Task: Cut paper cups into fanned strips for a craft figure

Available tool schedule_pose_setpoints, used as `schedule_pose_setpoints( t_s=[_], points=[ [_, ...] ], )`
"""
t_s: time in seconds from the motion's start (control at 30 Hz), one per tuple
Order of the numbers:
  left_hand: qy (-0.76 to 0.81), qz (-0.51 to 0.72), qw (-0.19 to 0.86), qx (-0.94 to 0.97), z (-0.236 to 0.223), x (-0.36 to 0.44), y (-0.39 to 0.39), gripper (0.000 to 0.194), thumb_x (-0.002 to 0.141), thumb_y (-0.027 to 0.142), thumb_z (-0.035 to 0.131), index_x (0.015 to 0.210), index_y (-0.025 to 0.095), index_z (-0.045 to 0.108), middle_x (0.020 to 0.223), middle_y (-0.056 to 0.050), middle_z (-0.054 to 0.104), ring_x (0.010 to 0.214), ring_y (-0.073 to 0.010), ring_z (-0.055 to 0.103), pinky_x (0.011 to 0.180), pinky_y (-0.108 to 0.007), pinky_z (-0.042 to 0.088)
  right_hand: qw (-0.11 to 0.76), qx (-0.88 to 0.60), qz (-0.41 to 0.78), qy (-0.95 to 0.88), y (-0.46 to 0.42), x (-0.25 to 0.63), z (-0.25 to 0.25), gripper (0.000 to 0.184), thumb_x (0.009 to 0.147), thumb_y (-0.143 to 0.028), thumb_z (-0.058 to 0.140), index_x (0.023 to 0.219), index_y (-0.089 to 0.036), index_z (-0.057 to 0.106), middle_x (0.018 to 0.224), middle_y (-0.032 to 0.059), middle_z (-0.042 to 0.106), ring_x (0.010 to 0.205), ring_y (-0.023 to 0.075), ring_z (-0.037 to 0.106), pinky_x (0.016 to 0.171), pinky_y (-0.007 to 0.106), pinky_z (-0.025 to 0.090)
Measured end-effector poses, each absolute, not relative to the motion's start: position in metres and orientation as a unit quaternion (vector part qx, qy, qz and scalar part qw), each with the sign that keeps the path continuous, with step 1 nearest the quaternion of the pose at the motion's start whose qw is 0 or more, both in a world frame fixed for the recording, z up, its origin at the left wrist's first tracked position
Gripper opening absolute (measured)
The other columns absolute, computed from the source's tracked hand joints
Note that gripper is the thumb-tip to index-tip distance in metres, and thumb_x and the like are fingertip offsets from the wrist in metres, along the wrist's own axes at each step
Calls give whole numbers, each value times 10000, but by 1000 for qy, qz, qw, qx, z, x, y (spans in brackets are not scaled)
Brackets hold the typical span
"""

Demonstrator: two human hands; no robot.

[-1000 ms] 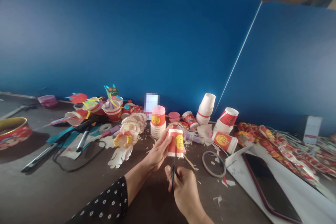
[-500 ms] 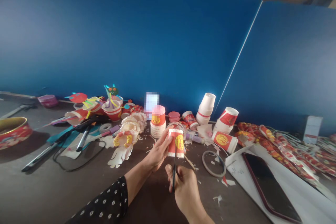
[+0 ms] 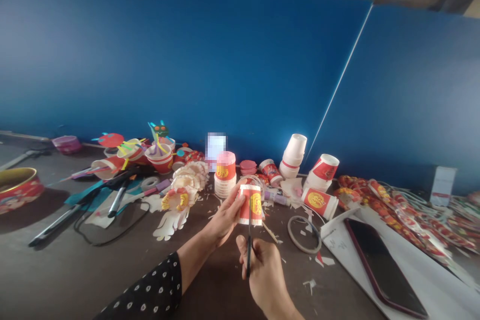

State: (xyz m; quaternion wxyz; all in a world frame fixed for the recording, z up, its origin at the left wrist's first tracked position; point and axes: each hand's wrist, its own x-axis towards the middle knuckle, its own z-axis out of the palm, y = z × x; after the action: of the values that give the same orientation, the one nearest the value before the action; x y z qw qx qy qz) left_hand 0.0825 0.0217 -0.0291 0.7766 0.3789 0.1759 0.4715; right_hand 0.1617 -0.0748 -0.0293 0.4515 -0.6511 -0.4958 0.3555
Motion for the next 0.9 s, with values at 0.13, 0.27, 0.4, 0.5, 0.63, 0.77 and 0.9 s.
schedule_pose_setpoints(
  t_s=[0.13,0.27,0.4,0.5,0.63,0.77,0.9],
  points=[
    [170,459,780,390,-28,81,21,615,738,375,587,1291,296,329,1128,-65,549,941,-223,558,781,-364,466,452,-650,359,-495,-75,162,-29,510,691,-622,491,437,-184,434,350,-48,392,354,75,360,394,203,304],
    [161,465,776,394,-29,80,21,590,750,364,576,1285,292,338,1146,-69,540,962,-231,548,778,-370,467,453,-645,362,-499,-75,164,-33,493,717,-589,491,442,-184,432,352,-49,389,361,76,367,404,202,306],
    [167,481,770,385,-30,79,22,519,746,346,586,1234,290,421,1203,-34,513,1038,-211,506,827,-315,445,454,-642,364,-499,-74,165,-36,489,719,-588,493,449,-182,444,356,-48,404,361,77,376,407,202,309],
    [186,484,771,369,-31,79,23,494,731,323,606,1203,288,464,1180,-4,535,1042,-191,504,828,-258,435,458,-641,364,-497,-72,165,-36,495,714,-597,491,450,-180,453,355,-42,420,364,79,388,414,205,312],
    [203,477,777,357,-35,81,26,499,714,335,620,1189,271,479,990,-16,625,908,-185,571,749,-257,460,459,-634,371,-500,-70,166,-34,497,695,-616,494,474,-171,494,370,-31,455,375,87,415,431,208,326],
    [213,482,770,359,-37,82,29,440,716,367,608,1127,235,521,880,-32,641,777,-176,604,669,-263,476,450,-621,365,-528,-71,167,-35,493,717,-597,482,489,-160,510,394,-22,471,402,89,420,450,204,321],
    [219,488,768,352,-33,78,32,455,738,388,577,1163,265,470,967,-45,622,767,-184,611,622,-284,488,416,-630,356,-550,-72,166,-40,497,733,-577,475,480,-151,498,399,-23,445,414,86,385,443,205,274]
  ],
)
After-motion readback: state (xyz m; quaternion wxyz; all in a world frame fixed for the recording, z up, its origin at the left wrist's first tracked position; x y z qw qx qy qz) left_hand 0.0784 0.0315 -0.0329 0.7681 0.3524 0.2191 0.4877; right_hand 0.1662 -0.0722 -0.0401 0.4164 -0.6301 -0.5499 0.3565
